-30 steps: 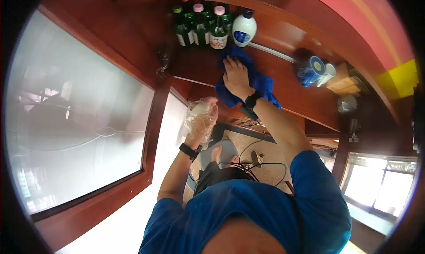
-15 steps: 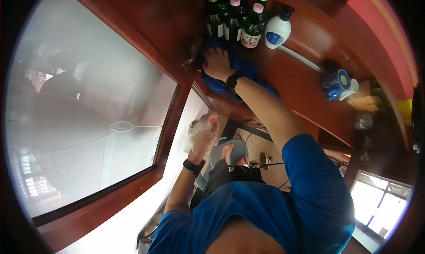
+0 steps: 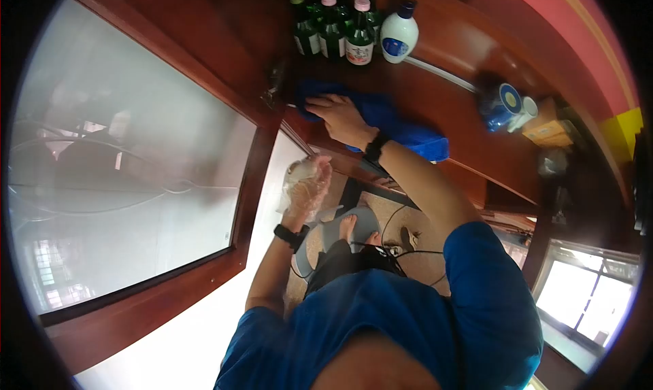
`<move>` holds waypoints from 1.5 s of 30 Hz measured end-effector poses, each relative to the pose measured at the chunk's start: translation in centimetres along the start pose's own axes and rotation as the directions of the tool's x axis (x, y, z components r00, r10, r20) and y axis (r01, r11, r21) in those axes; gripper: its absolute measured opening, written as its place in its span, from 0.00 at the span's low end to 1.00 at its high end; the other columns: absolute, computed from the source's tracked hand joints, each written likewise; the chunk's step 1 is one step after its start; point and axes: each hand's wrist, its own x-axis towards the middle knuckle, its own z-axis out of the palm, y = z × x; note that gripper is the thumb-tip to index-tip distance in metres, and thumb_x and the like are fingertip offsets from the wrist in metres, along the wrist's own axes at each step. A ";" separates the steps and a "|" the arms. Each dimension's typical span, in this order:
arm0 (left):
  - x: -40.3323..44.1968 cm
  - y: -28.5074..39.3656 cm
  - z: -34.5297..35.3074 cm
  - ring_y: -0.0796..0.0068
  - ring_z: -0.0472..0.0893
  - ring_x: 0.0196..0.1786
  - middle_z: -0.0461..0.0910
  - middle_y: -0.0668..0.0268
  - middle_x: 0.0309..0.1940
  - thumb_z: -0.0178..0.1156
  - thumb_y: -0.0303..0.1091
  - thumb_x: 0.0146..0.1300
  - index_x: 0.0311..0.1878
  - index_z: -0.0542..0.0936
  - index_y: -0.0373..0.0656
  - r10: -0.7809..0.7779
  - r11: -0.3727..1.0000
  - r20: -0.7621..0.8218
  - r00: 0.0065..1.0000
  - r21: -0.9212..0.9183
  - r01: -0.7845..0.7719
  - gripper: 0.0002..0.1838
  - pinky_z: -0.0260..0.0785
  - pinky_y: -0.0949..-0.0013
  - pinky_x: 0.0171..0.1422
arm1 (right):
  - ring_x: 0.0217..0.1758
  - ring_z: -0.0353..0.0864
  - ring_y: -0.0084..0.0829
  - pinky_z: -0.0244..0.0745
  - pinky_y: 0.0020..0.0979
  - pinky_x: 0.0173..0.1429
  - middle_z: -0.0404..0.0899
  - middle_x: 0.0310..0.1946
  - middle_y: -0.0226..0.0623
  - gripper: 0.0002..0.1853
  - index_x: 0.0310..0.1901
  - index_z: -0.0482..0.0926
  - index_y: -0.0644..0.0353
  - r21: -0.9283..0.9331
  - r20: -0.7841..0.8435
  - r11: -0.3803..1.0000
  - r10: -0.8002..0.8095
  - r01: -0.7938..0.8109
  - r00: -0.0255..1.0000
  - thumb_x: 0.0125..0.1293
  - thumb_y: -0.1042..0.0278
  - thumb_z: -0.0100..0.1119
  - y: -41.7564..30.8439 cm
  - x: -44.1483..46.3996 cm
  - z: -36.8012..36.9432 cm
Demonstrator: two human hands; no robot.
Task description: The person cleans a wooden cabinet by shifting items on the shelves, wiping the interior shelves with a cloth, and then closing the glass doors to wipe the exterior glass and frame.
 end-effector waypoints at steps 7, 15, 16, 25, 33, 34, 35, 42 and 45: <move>3.5 -2.2 4.3 0.59 0.87 0.48 0.88 0.59 0.45 0.63 0.39 0.72 0.53 0.84 0.47 0.025 0.947 -0.078 0.997 -0.318 -0.048 0.12 0.79 0.58 0.54 | 0.74 0.70 0.42 0.64 0.46 0.75 0.74 0.73 0.29 0.30 0.65 0.81 0.52 -0.101 -0.089 0.977 0.180 -0.188 0.980 0.60 0.82 0.54 1.5 -14.0 -7.4; 20.0 12.9 4.1 0.48 0.86 0.50 0.87 0.52 0.46 0.68 0.41 0.64 0.65 0.79 0.42 0.452 0.889 -0.348 0.822 0.097 -0.448 0.27 0.78 0.50 0.56 | 0.73 0.71 0.45 0.66 0.47 0.74 0.76 0.71 0.37 0.30 0.64 0.81 0.54 -0.045 -0.257 0.880 0.446 -0.472 0.857 0.58 0.81 0.54 2.9 -23.8 -11.5; 21.8 14.2 4.7 0.47 0.86 0.50 0.87 0.51 0.46 0.70 0.44 0.63 0.64 0.78 0.40 0.394 0.919 -0.357 0.847 0.140 -0.369 0.29 0.78 0.51 0.57 | 0.74 0.70 0.45 0.66 0.47 0.74 0.76 0.71 0.37 0.29 0.63 0.81 0.54 -0.028 -0.265 0.869 0.470 -0.494 0.842 0.58 0.80 0.54 2.5 -23.5 -11.5; 33.5 14.3 9.8 0.45 0.87 0.50 0.89 0.50 0.47 0.52 0.68 0.73 0.56 0.86 0.43 0.023 0.999 0.109 0.994 -0.039 -0.019 0.35 0.75 0.48 0.60 | 0.75 0.69 0.51 0.64 0.48 0.77 0.73 0.73 0.42 0.29 0.66 0.78 0.56 -0.074 -0.239 0.854 0.486 -0.515 0.841 0.61 0.78 0.55 3.8 -22.2 -10.7; 27.0 9.5 8.8 0.57 0.82 0.56 0.81 0.54 0.55 0.47 0.39 0.77 0.71 0.73 0.46 0.597 0.707 0.097 0.796 0.405 -0.580 0.23 0.74 0.54 0.63 | 0.63 0.80 0.53 0.75 0.51 0.67 0.82 0.59 0.51 0.25 0.59 0.83 0.61 -0.031 -0.178 0.878 0.466 -0.478 0.867 0.57 0.68 0.60 6.8 -14.7 -12.7; 27.0 8.0 8.6 0.60 0.81 0.62 0.79 0.55 0.63 0.50 0.27 0.77 0.79 0.67 0.48 0.701 0.599 0.063 0.710 0.487 -0.635 0.28 0.74 0.56 0.67 | 0.61 0.81 0.52 0.76 0.51 0.66 0.84 0.56 0.49 0.23 0.56 0.85 0.59 -0.082 -0.165 0.821 0.547 -0.565 0.820 0.57 0.68 0.61 8.0 -14.0 -11.9; 27.3 5.7 9.6 0.59 0.79 0.67 0.76 0.60 0.69 0.53 0.29 0.77 0.79 0.67 0.47 0.782 0.435 -0.029 0.623 0.740 -0.512 0.28 0.71 0.58 0.73 | 0.63 0.81 0.50 0.76 0.49 0.68 0.84 0.57 0.46 0.23 0.56 0.85 0.56 -0.148 -0.292 0.824 0.491 -0.546 0.821 0.57 0.66 0.61 9.5 -13.5 -10.8; 17.9 9.8 -0.5 0.60 0.85 0.58 0.84 0.55 0.57 0.63 0.29 0.74 0.66 0.77 0.34 0.349 0.937 -0.153 0.925 0.039 -0.347 0.20 0.77 0.62 0.68 | 0.81 0.62 0.43 0.57 0.54 0.79 0.67 0.77 0.33 0.32 0.69 0.77 0.43 -0.212 -0.188 0.744 0.605 -0.633 0.774 0.60 0.55 0.65 17.7 -4.4 -5.5; 16.3 10.0 -2.9 0.59 0.85 0.59 0.83 0.55 0.59 0.63 0.27 0.74 0.66 0.78 0.37 0.542 0.770 -0.085 0.836 0.447 -0.454 0.19 0.77 0.61 0.69 | 0.80 0.63 0.40 0.58 0.53 0.76 0.68 0.77 0.28 0.30 0.67 0.79 0.36 -0.255 -0.071 0.739 0.628 -0.623 0.775 0.60 0.52 0.65 16.7 -2.2 -7.5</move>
